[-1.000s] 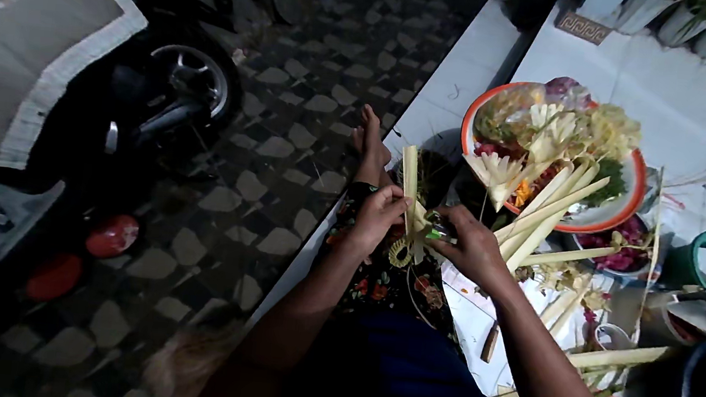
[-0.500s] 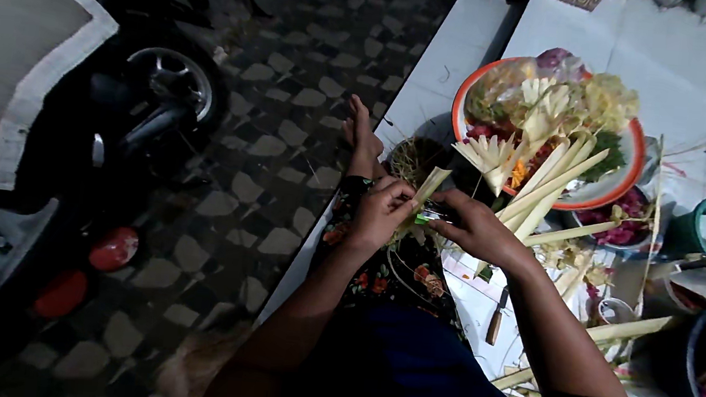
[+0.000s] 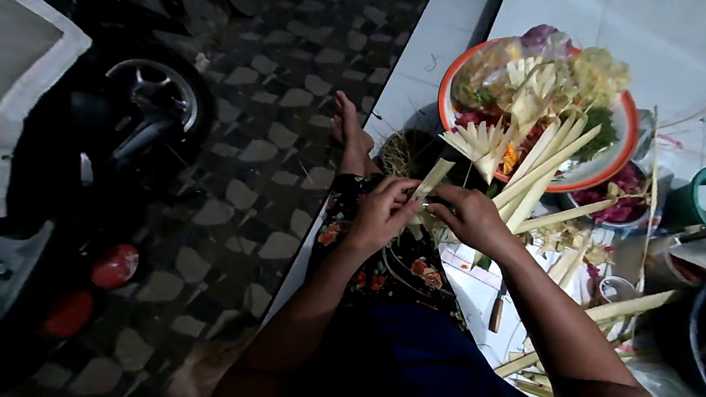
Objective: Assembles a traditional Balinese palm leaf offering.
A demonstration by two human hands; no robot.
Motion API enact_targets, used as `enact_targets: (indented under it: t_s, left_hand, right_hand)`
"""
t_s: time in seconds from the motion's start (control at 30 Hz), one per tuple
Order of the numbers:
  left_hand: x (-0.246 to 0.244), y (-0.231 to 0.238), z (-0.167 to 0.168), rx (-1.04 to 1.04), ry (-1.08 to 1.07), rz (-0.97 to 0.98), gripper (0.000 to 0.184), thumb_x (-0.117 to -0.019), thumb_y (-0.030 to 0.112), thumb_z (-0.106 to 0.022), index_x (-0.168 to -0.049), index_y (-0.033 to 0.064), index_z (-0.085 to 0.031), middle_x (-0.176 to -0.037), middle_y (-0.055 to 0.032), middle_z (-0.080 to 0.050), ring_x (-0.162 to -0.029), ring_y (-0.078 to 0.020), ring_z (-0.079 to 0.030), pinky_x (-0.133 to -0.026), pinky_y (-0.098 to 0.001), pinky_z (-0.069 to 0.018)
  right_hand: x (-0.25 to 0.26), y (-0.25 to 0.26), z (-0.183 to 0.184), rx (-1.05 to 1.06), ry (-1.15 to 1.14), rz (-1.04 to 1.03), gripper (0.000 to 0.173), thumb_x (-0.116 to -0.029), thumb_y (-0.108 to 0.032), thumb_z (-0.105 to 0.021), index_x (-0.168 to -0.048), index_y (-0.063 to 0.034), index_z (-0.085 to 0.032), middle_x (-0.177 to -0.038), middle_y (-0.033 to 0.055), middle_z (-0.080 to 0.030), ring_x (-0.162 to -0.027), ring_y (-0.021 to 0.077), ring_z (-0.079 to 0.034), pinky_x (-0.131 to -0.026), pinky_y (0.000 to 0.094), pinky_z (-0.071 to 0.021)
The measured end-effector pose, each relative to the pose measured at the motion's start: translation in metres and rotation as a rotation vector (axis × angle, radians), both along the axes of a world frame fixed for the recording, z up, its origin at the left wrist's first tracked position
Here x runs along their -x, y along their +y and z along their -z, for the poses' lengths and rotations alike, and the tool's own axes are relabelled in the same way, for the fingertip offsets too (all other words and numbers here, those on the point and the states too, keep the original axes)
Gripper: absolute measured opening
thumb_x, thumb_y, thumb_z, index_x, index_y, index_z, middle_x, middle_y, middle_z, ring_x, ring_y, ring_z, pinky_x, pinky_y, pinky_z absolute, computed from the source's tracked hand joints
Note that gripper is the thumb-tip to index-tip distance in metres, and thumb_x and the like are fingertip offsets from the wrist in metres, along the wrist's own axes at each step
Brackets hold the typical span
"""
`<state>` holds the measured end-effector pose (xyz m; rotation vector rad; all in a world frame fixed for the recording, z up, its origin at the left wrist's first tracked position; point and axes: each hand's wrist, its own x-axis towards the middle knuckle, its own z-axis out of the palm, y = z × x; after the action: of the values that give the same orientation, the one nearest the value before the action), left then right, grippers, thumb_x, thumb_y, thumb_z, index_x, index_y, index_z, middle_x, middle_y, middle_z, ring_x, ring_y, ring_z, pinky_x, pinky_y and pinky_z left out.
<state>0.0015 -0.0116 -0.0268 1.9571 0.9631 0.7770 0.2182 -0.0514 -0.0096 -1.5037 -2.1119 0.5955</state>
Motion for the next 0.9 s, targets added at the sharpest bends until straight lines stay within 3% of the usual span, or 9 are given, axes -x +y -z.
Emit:
enact_targets:
  t_s: [0.07,0.2,0.33,0.43,0.57,0.67,0.8,0.9]
  left_hand:
    - [-0.002,-0.001,-0.001,0.071,0.102,0.001,0.047,-0.0975,0.03,-0.071,-0.134,0.0043,-0.059,-0.128,-0.0142,-0.064,-0.107,-0.0219,-0.068,-0.095,-0.0426,-0.0574]
    - [-0.007,-0.006,0.005,-0.005,0.21,-0.043,0.036,-0.1018,0.03,-0.064,-0.122,0.0,-0.064,-0.11,-0.0163,-0.07,-0.098,-0.0259,-0.071,-0.09,-0.0471,-0.058]
    - [-0.007,-0.007,0.023,0.093,0.198,0.009,0.041,-0.101,0.03,-0.066,-0.131,0.0031,-0.058,-0.111,-0.0165,-0.069,-0.097,-0.0255,-0.07,-0.087,-0.048,-0.0577]
    - [-0.009,-0.006,0.029,0.245,0.163,0.087,0.05,-0.0974,0.017,-0.07,-0.143,0.007,-0.05,-0.119,-0.0128,-0.068,-0.101,-0.0194,-0.069,-0.09,-0.0421,-0.058]
    - [-0.009,-0.002,0.033,0.227,0.194,0.12,0.027,-0.1017,0.023,-0.064,-0.12,0.0032,-0.066,-0.108,-0.0131,-0.069,-0.093,-0.0201,-0.068,-0.086,-0.0456,-0.0567]
    - [-0.007,0.005,0.034,0.247,0.109,0.081,0.025,-0.104,0.025,-0.06,-0.117,0.0042,-0.065,-0.106,-0.0076,-0.068,-0.094,-0.012,-0.066,-0.087,-0.0377,-0.0567]
    - [-0.01,0.016,0.01,0.298,-0.042,-0.009,0.022,-0.1055,0.023,-0.056,-0.118,0.0056,-0.062,-0.108,0.0006,-0.066,-0.095,-0.004,-0.063,-0.089,-0.0296,-0.0549]
    - [-0.006,0.028,-0.01,0.308,-0.208,-0.014,0.015,-0.1056,0.021,-0.054,-0.116,0.0132,-0.06,-0.109,0.0076,-0.067,-0.098,-0.0036,-0.065,-0.091,-0.0293,-0.0566]
  right_hand:
    - [0.004,-0.004,0.003,-0.063,-0.042,0.041,0.026,-0.1038,-0.028,-0.06,-0.115,-0.0084,-0.073,-0.11,0.0092,-0.074,-0.099,0.0292,-0.071,-0.085,0.0574,-0.0548]
    - [0.021,-0.013,0.015,-0.199,-0.128,0.201,0.019,-0.101,-0.024,-0.062,-0.107,-0.0122,-0.075,-0.106,0.0062,-0.075,-0.1,0.0283,-0.07,-0.087,0.0558,-0.0498]
    - [0.023,-0.02,0.036,-0.19,-0.098,0.267,0.021,-0.1005,-0.026,-0.062,-0.113,-0.0156,-0.075,-0.11,0.0029,-0.076,-0.103,0.0253,-0.07,-0.089,0.0542,-0.0509]
    - [0.008,-0.033,0.046,-0.15,0.033,0.216,0.029,-0.1006,-0.027,-0.065,-0.125,-0.0117,-0.072,-0.117,0.0059,-0.073,-0.107,0.0252,-0.069,-0.09,0.0524,-0.0527]
    - [-0.044,-0.088,0.063,-0.159,0.336,0.427,0.037,-0.099,-0.013,-0.066,-0.135,-0.0046,-0.065,-0.123,0.0126,-0.07,-0.11,0.0222,-0.068,-0.098,0.0471,-0.055]
    - [-0.1,-0.143,0.108,-0.036,0.386,0.76,0.042,-0.1033,-0.014,-0.06,-0.143,-0.001,-0.055,-0.132,0.0165,-0.065,-0.114,0.022,-0.068,-0.1,0.0417,-0.0571]
    - [-0.147,-0.201,0.171,0.275,0.117,1.05,0.041,-0.1052,-0.021,-0.058,-0.143,-0.0058,-0.057,-0.132,0.0201,-0.066,-0.117,0.0388,-0.066,-0.101,0.061,-0.0509]
    - [-0.146,-0.213,0.187,0.299,-0.14,1.029,0.041,-0.0995,-0.022,-0.066,-0.138,-0.0081,-0.063,-0.133,0.0235,-0.063,-0.121,0.0471,-0.06,-0.099,0.0676,-0.0472]
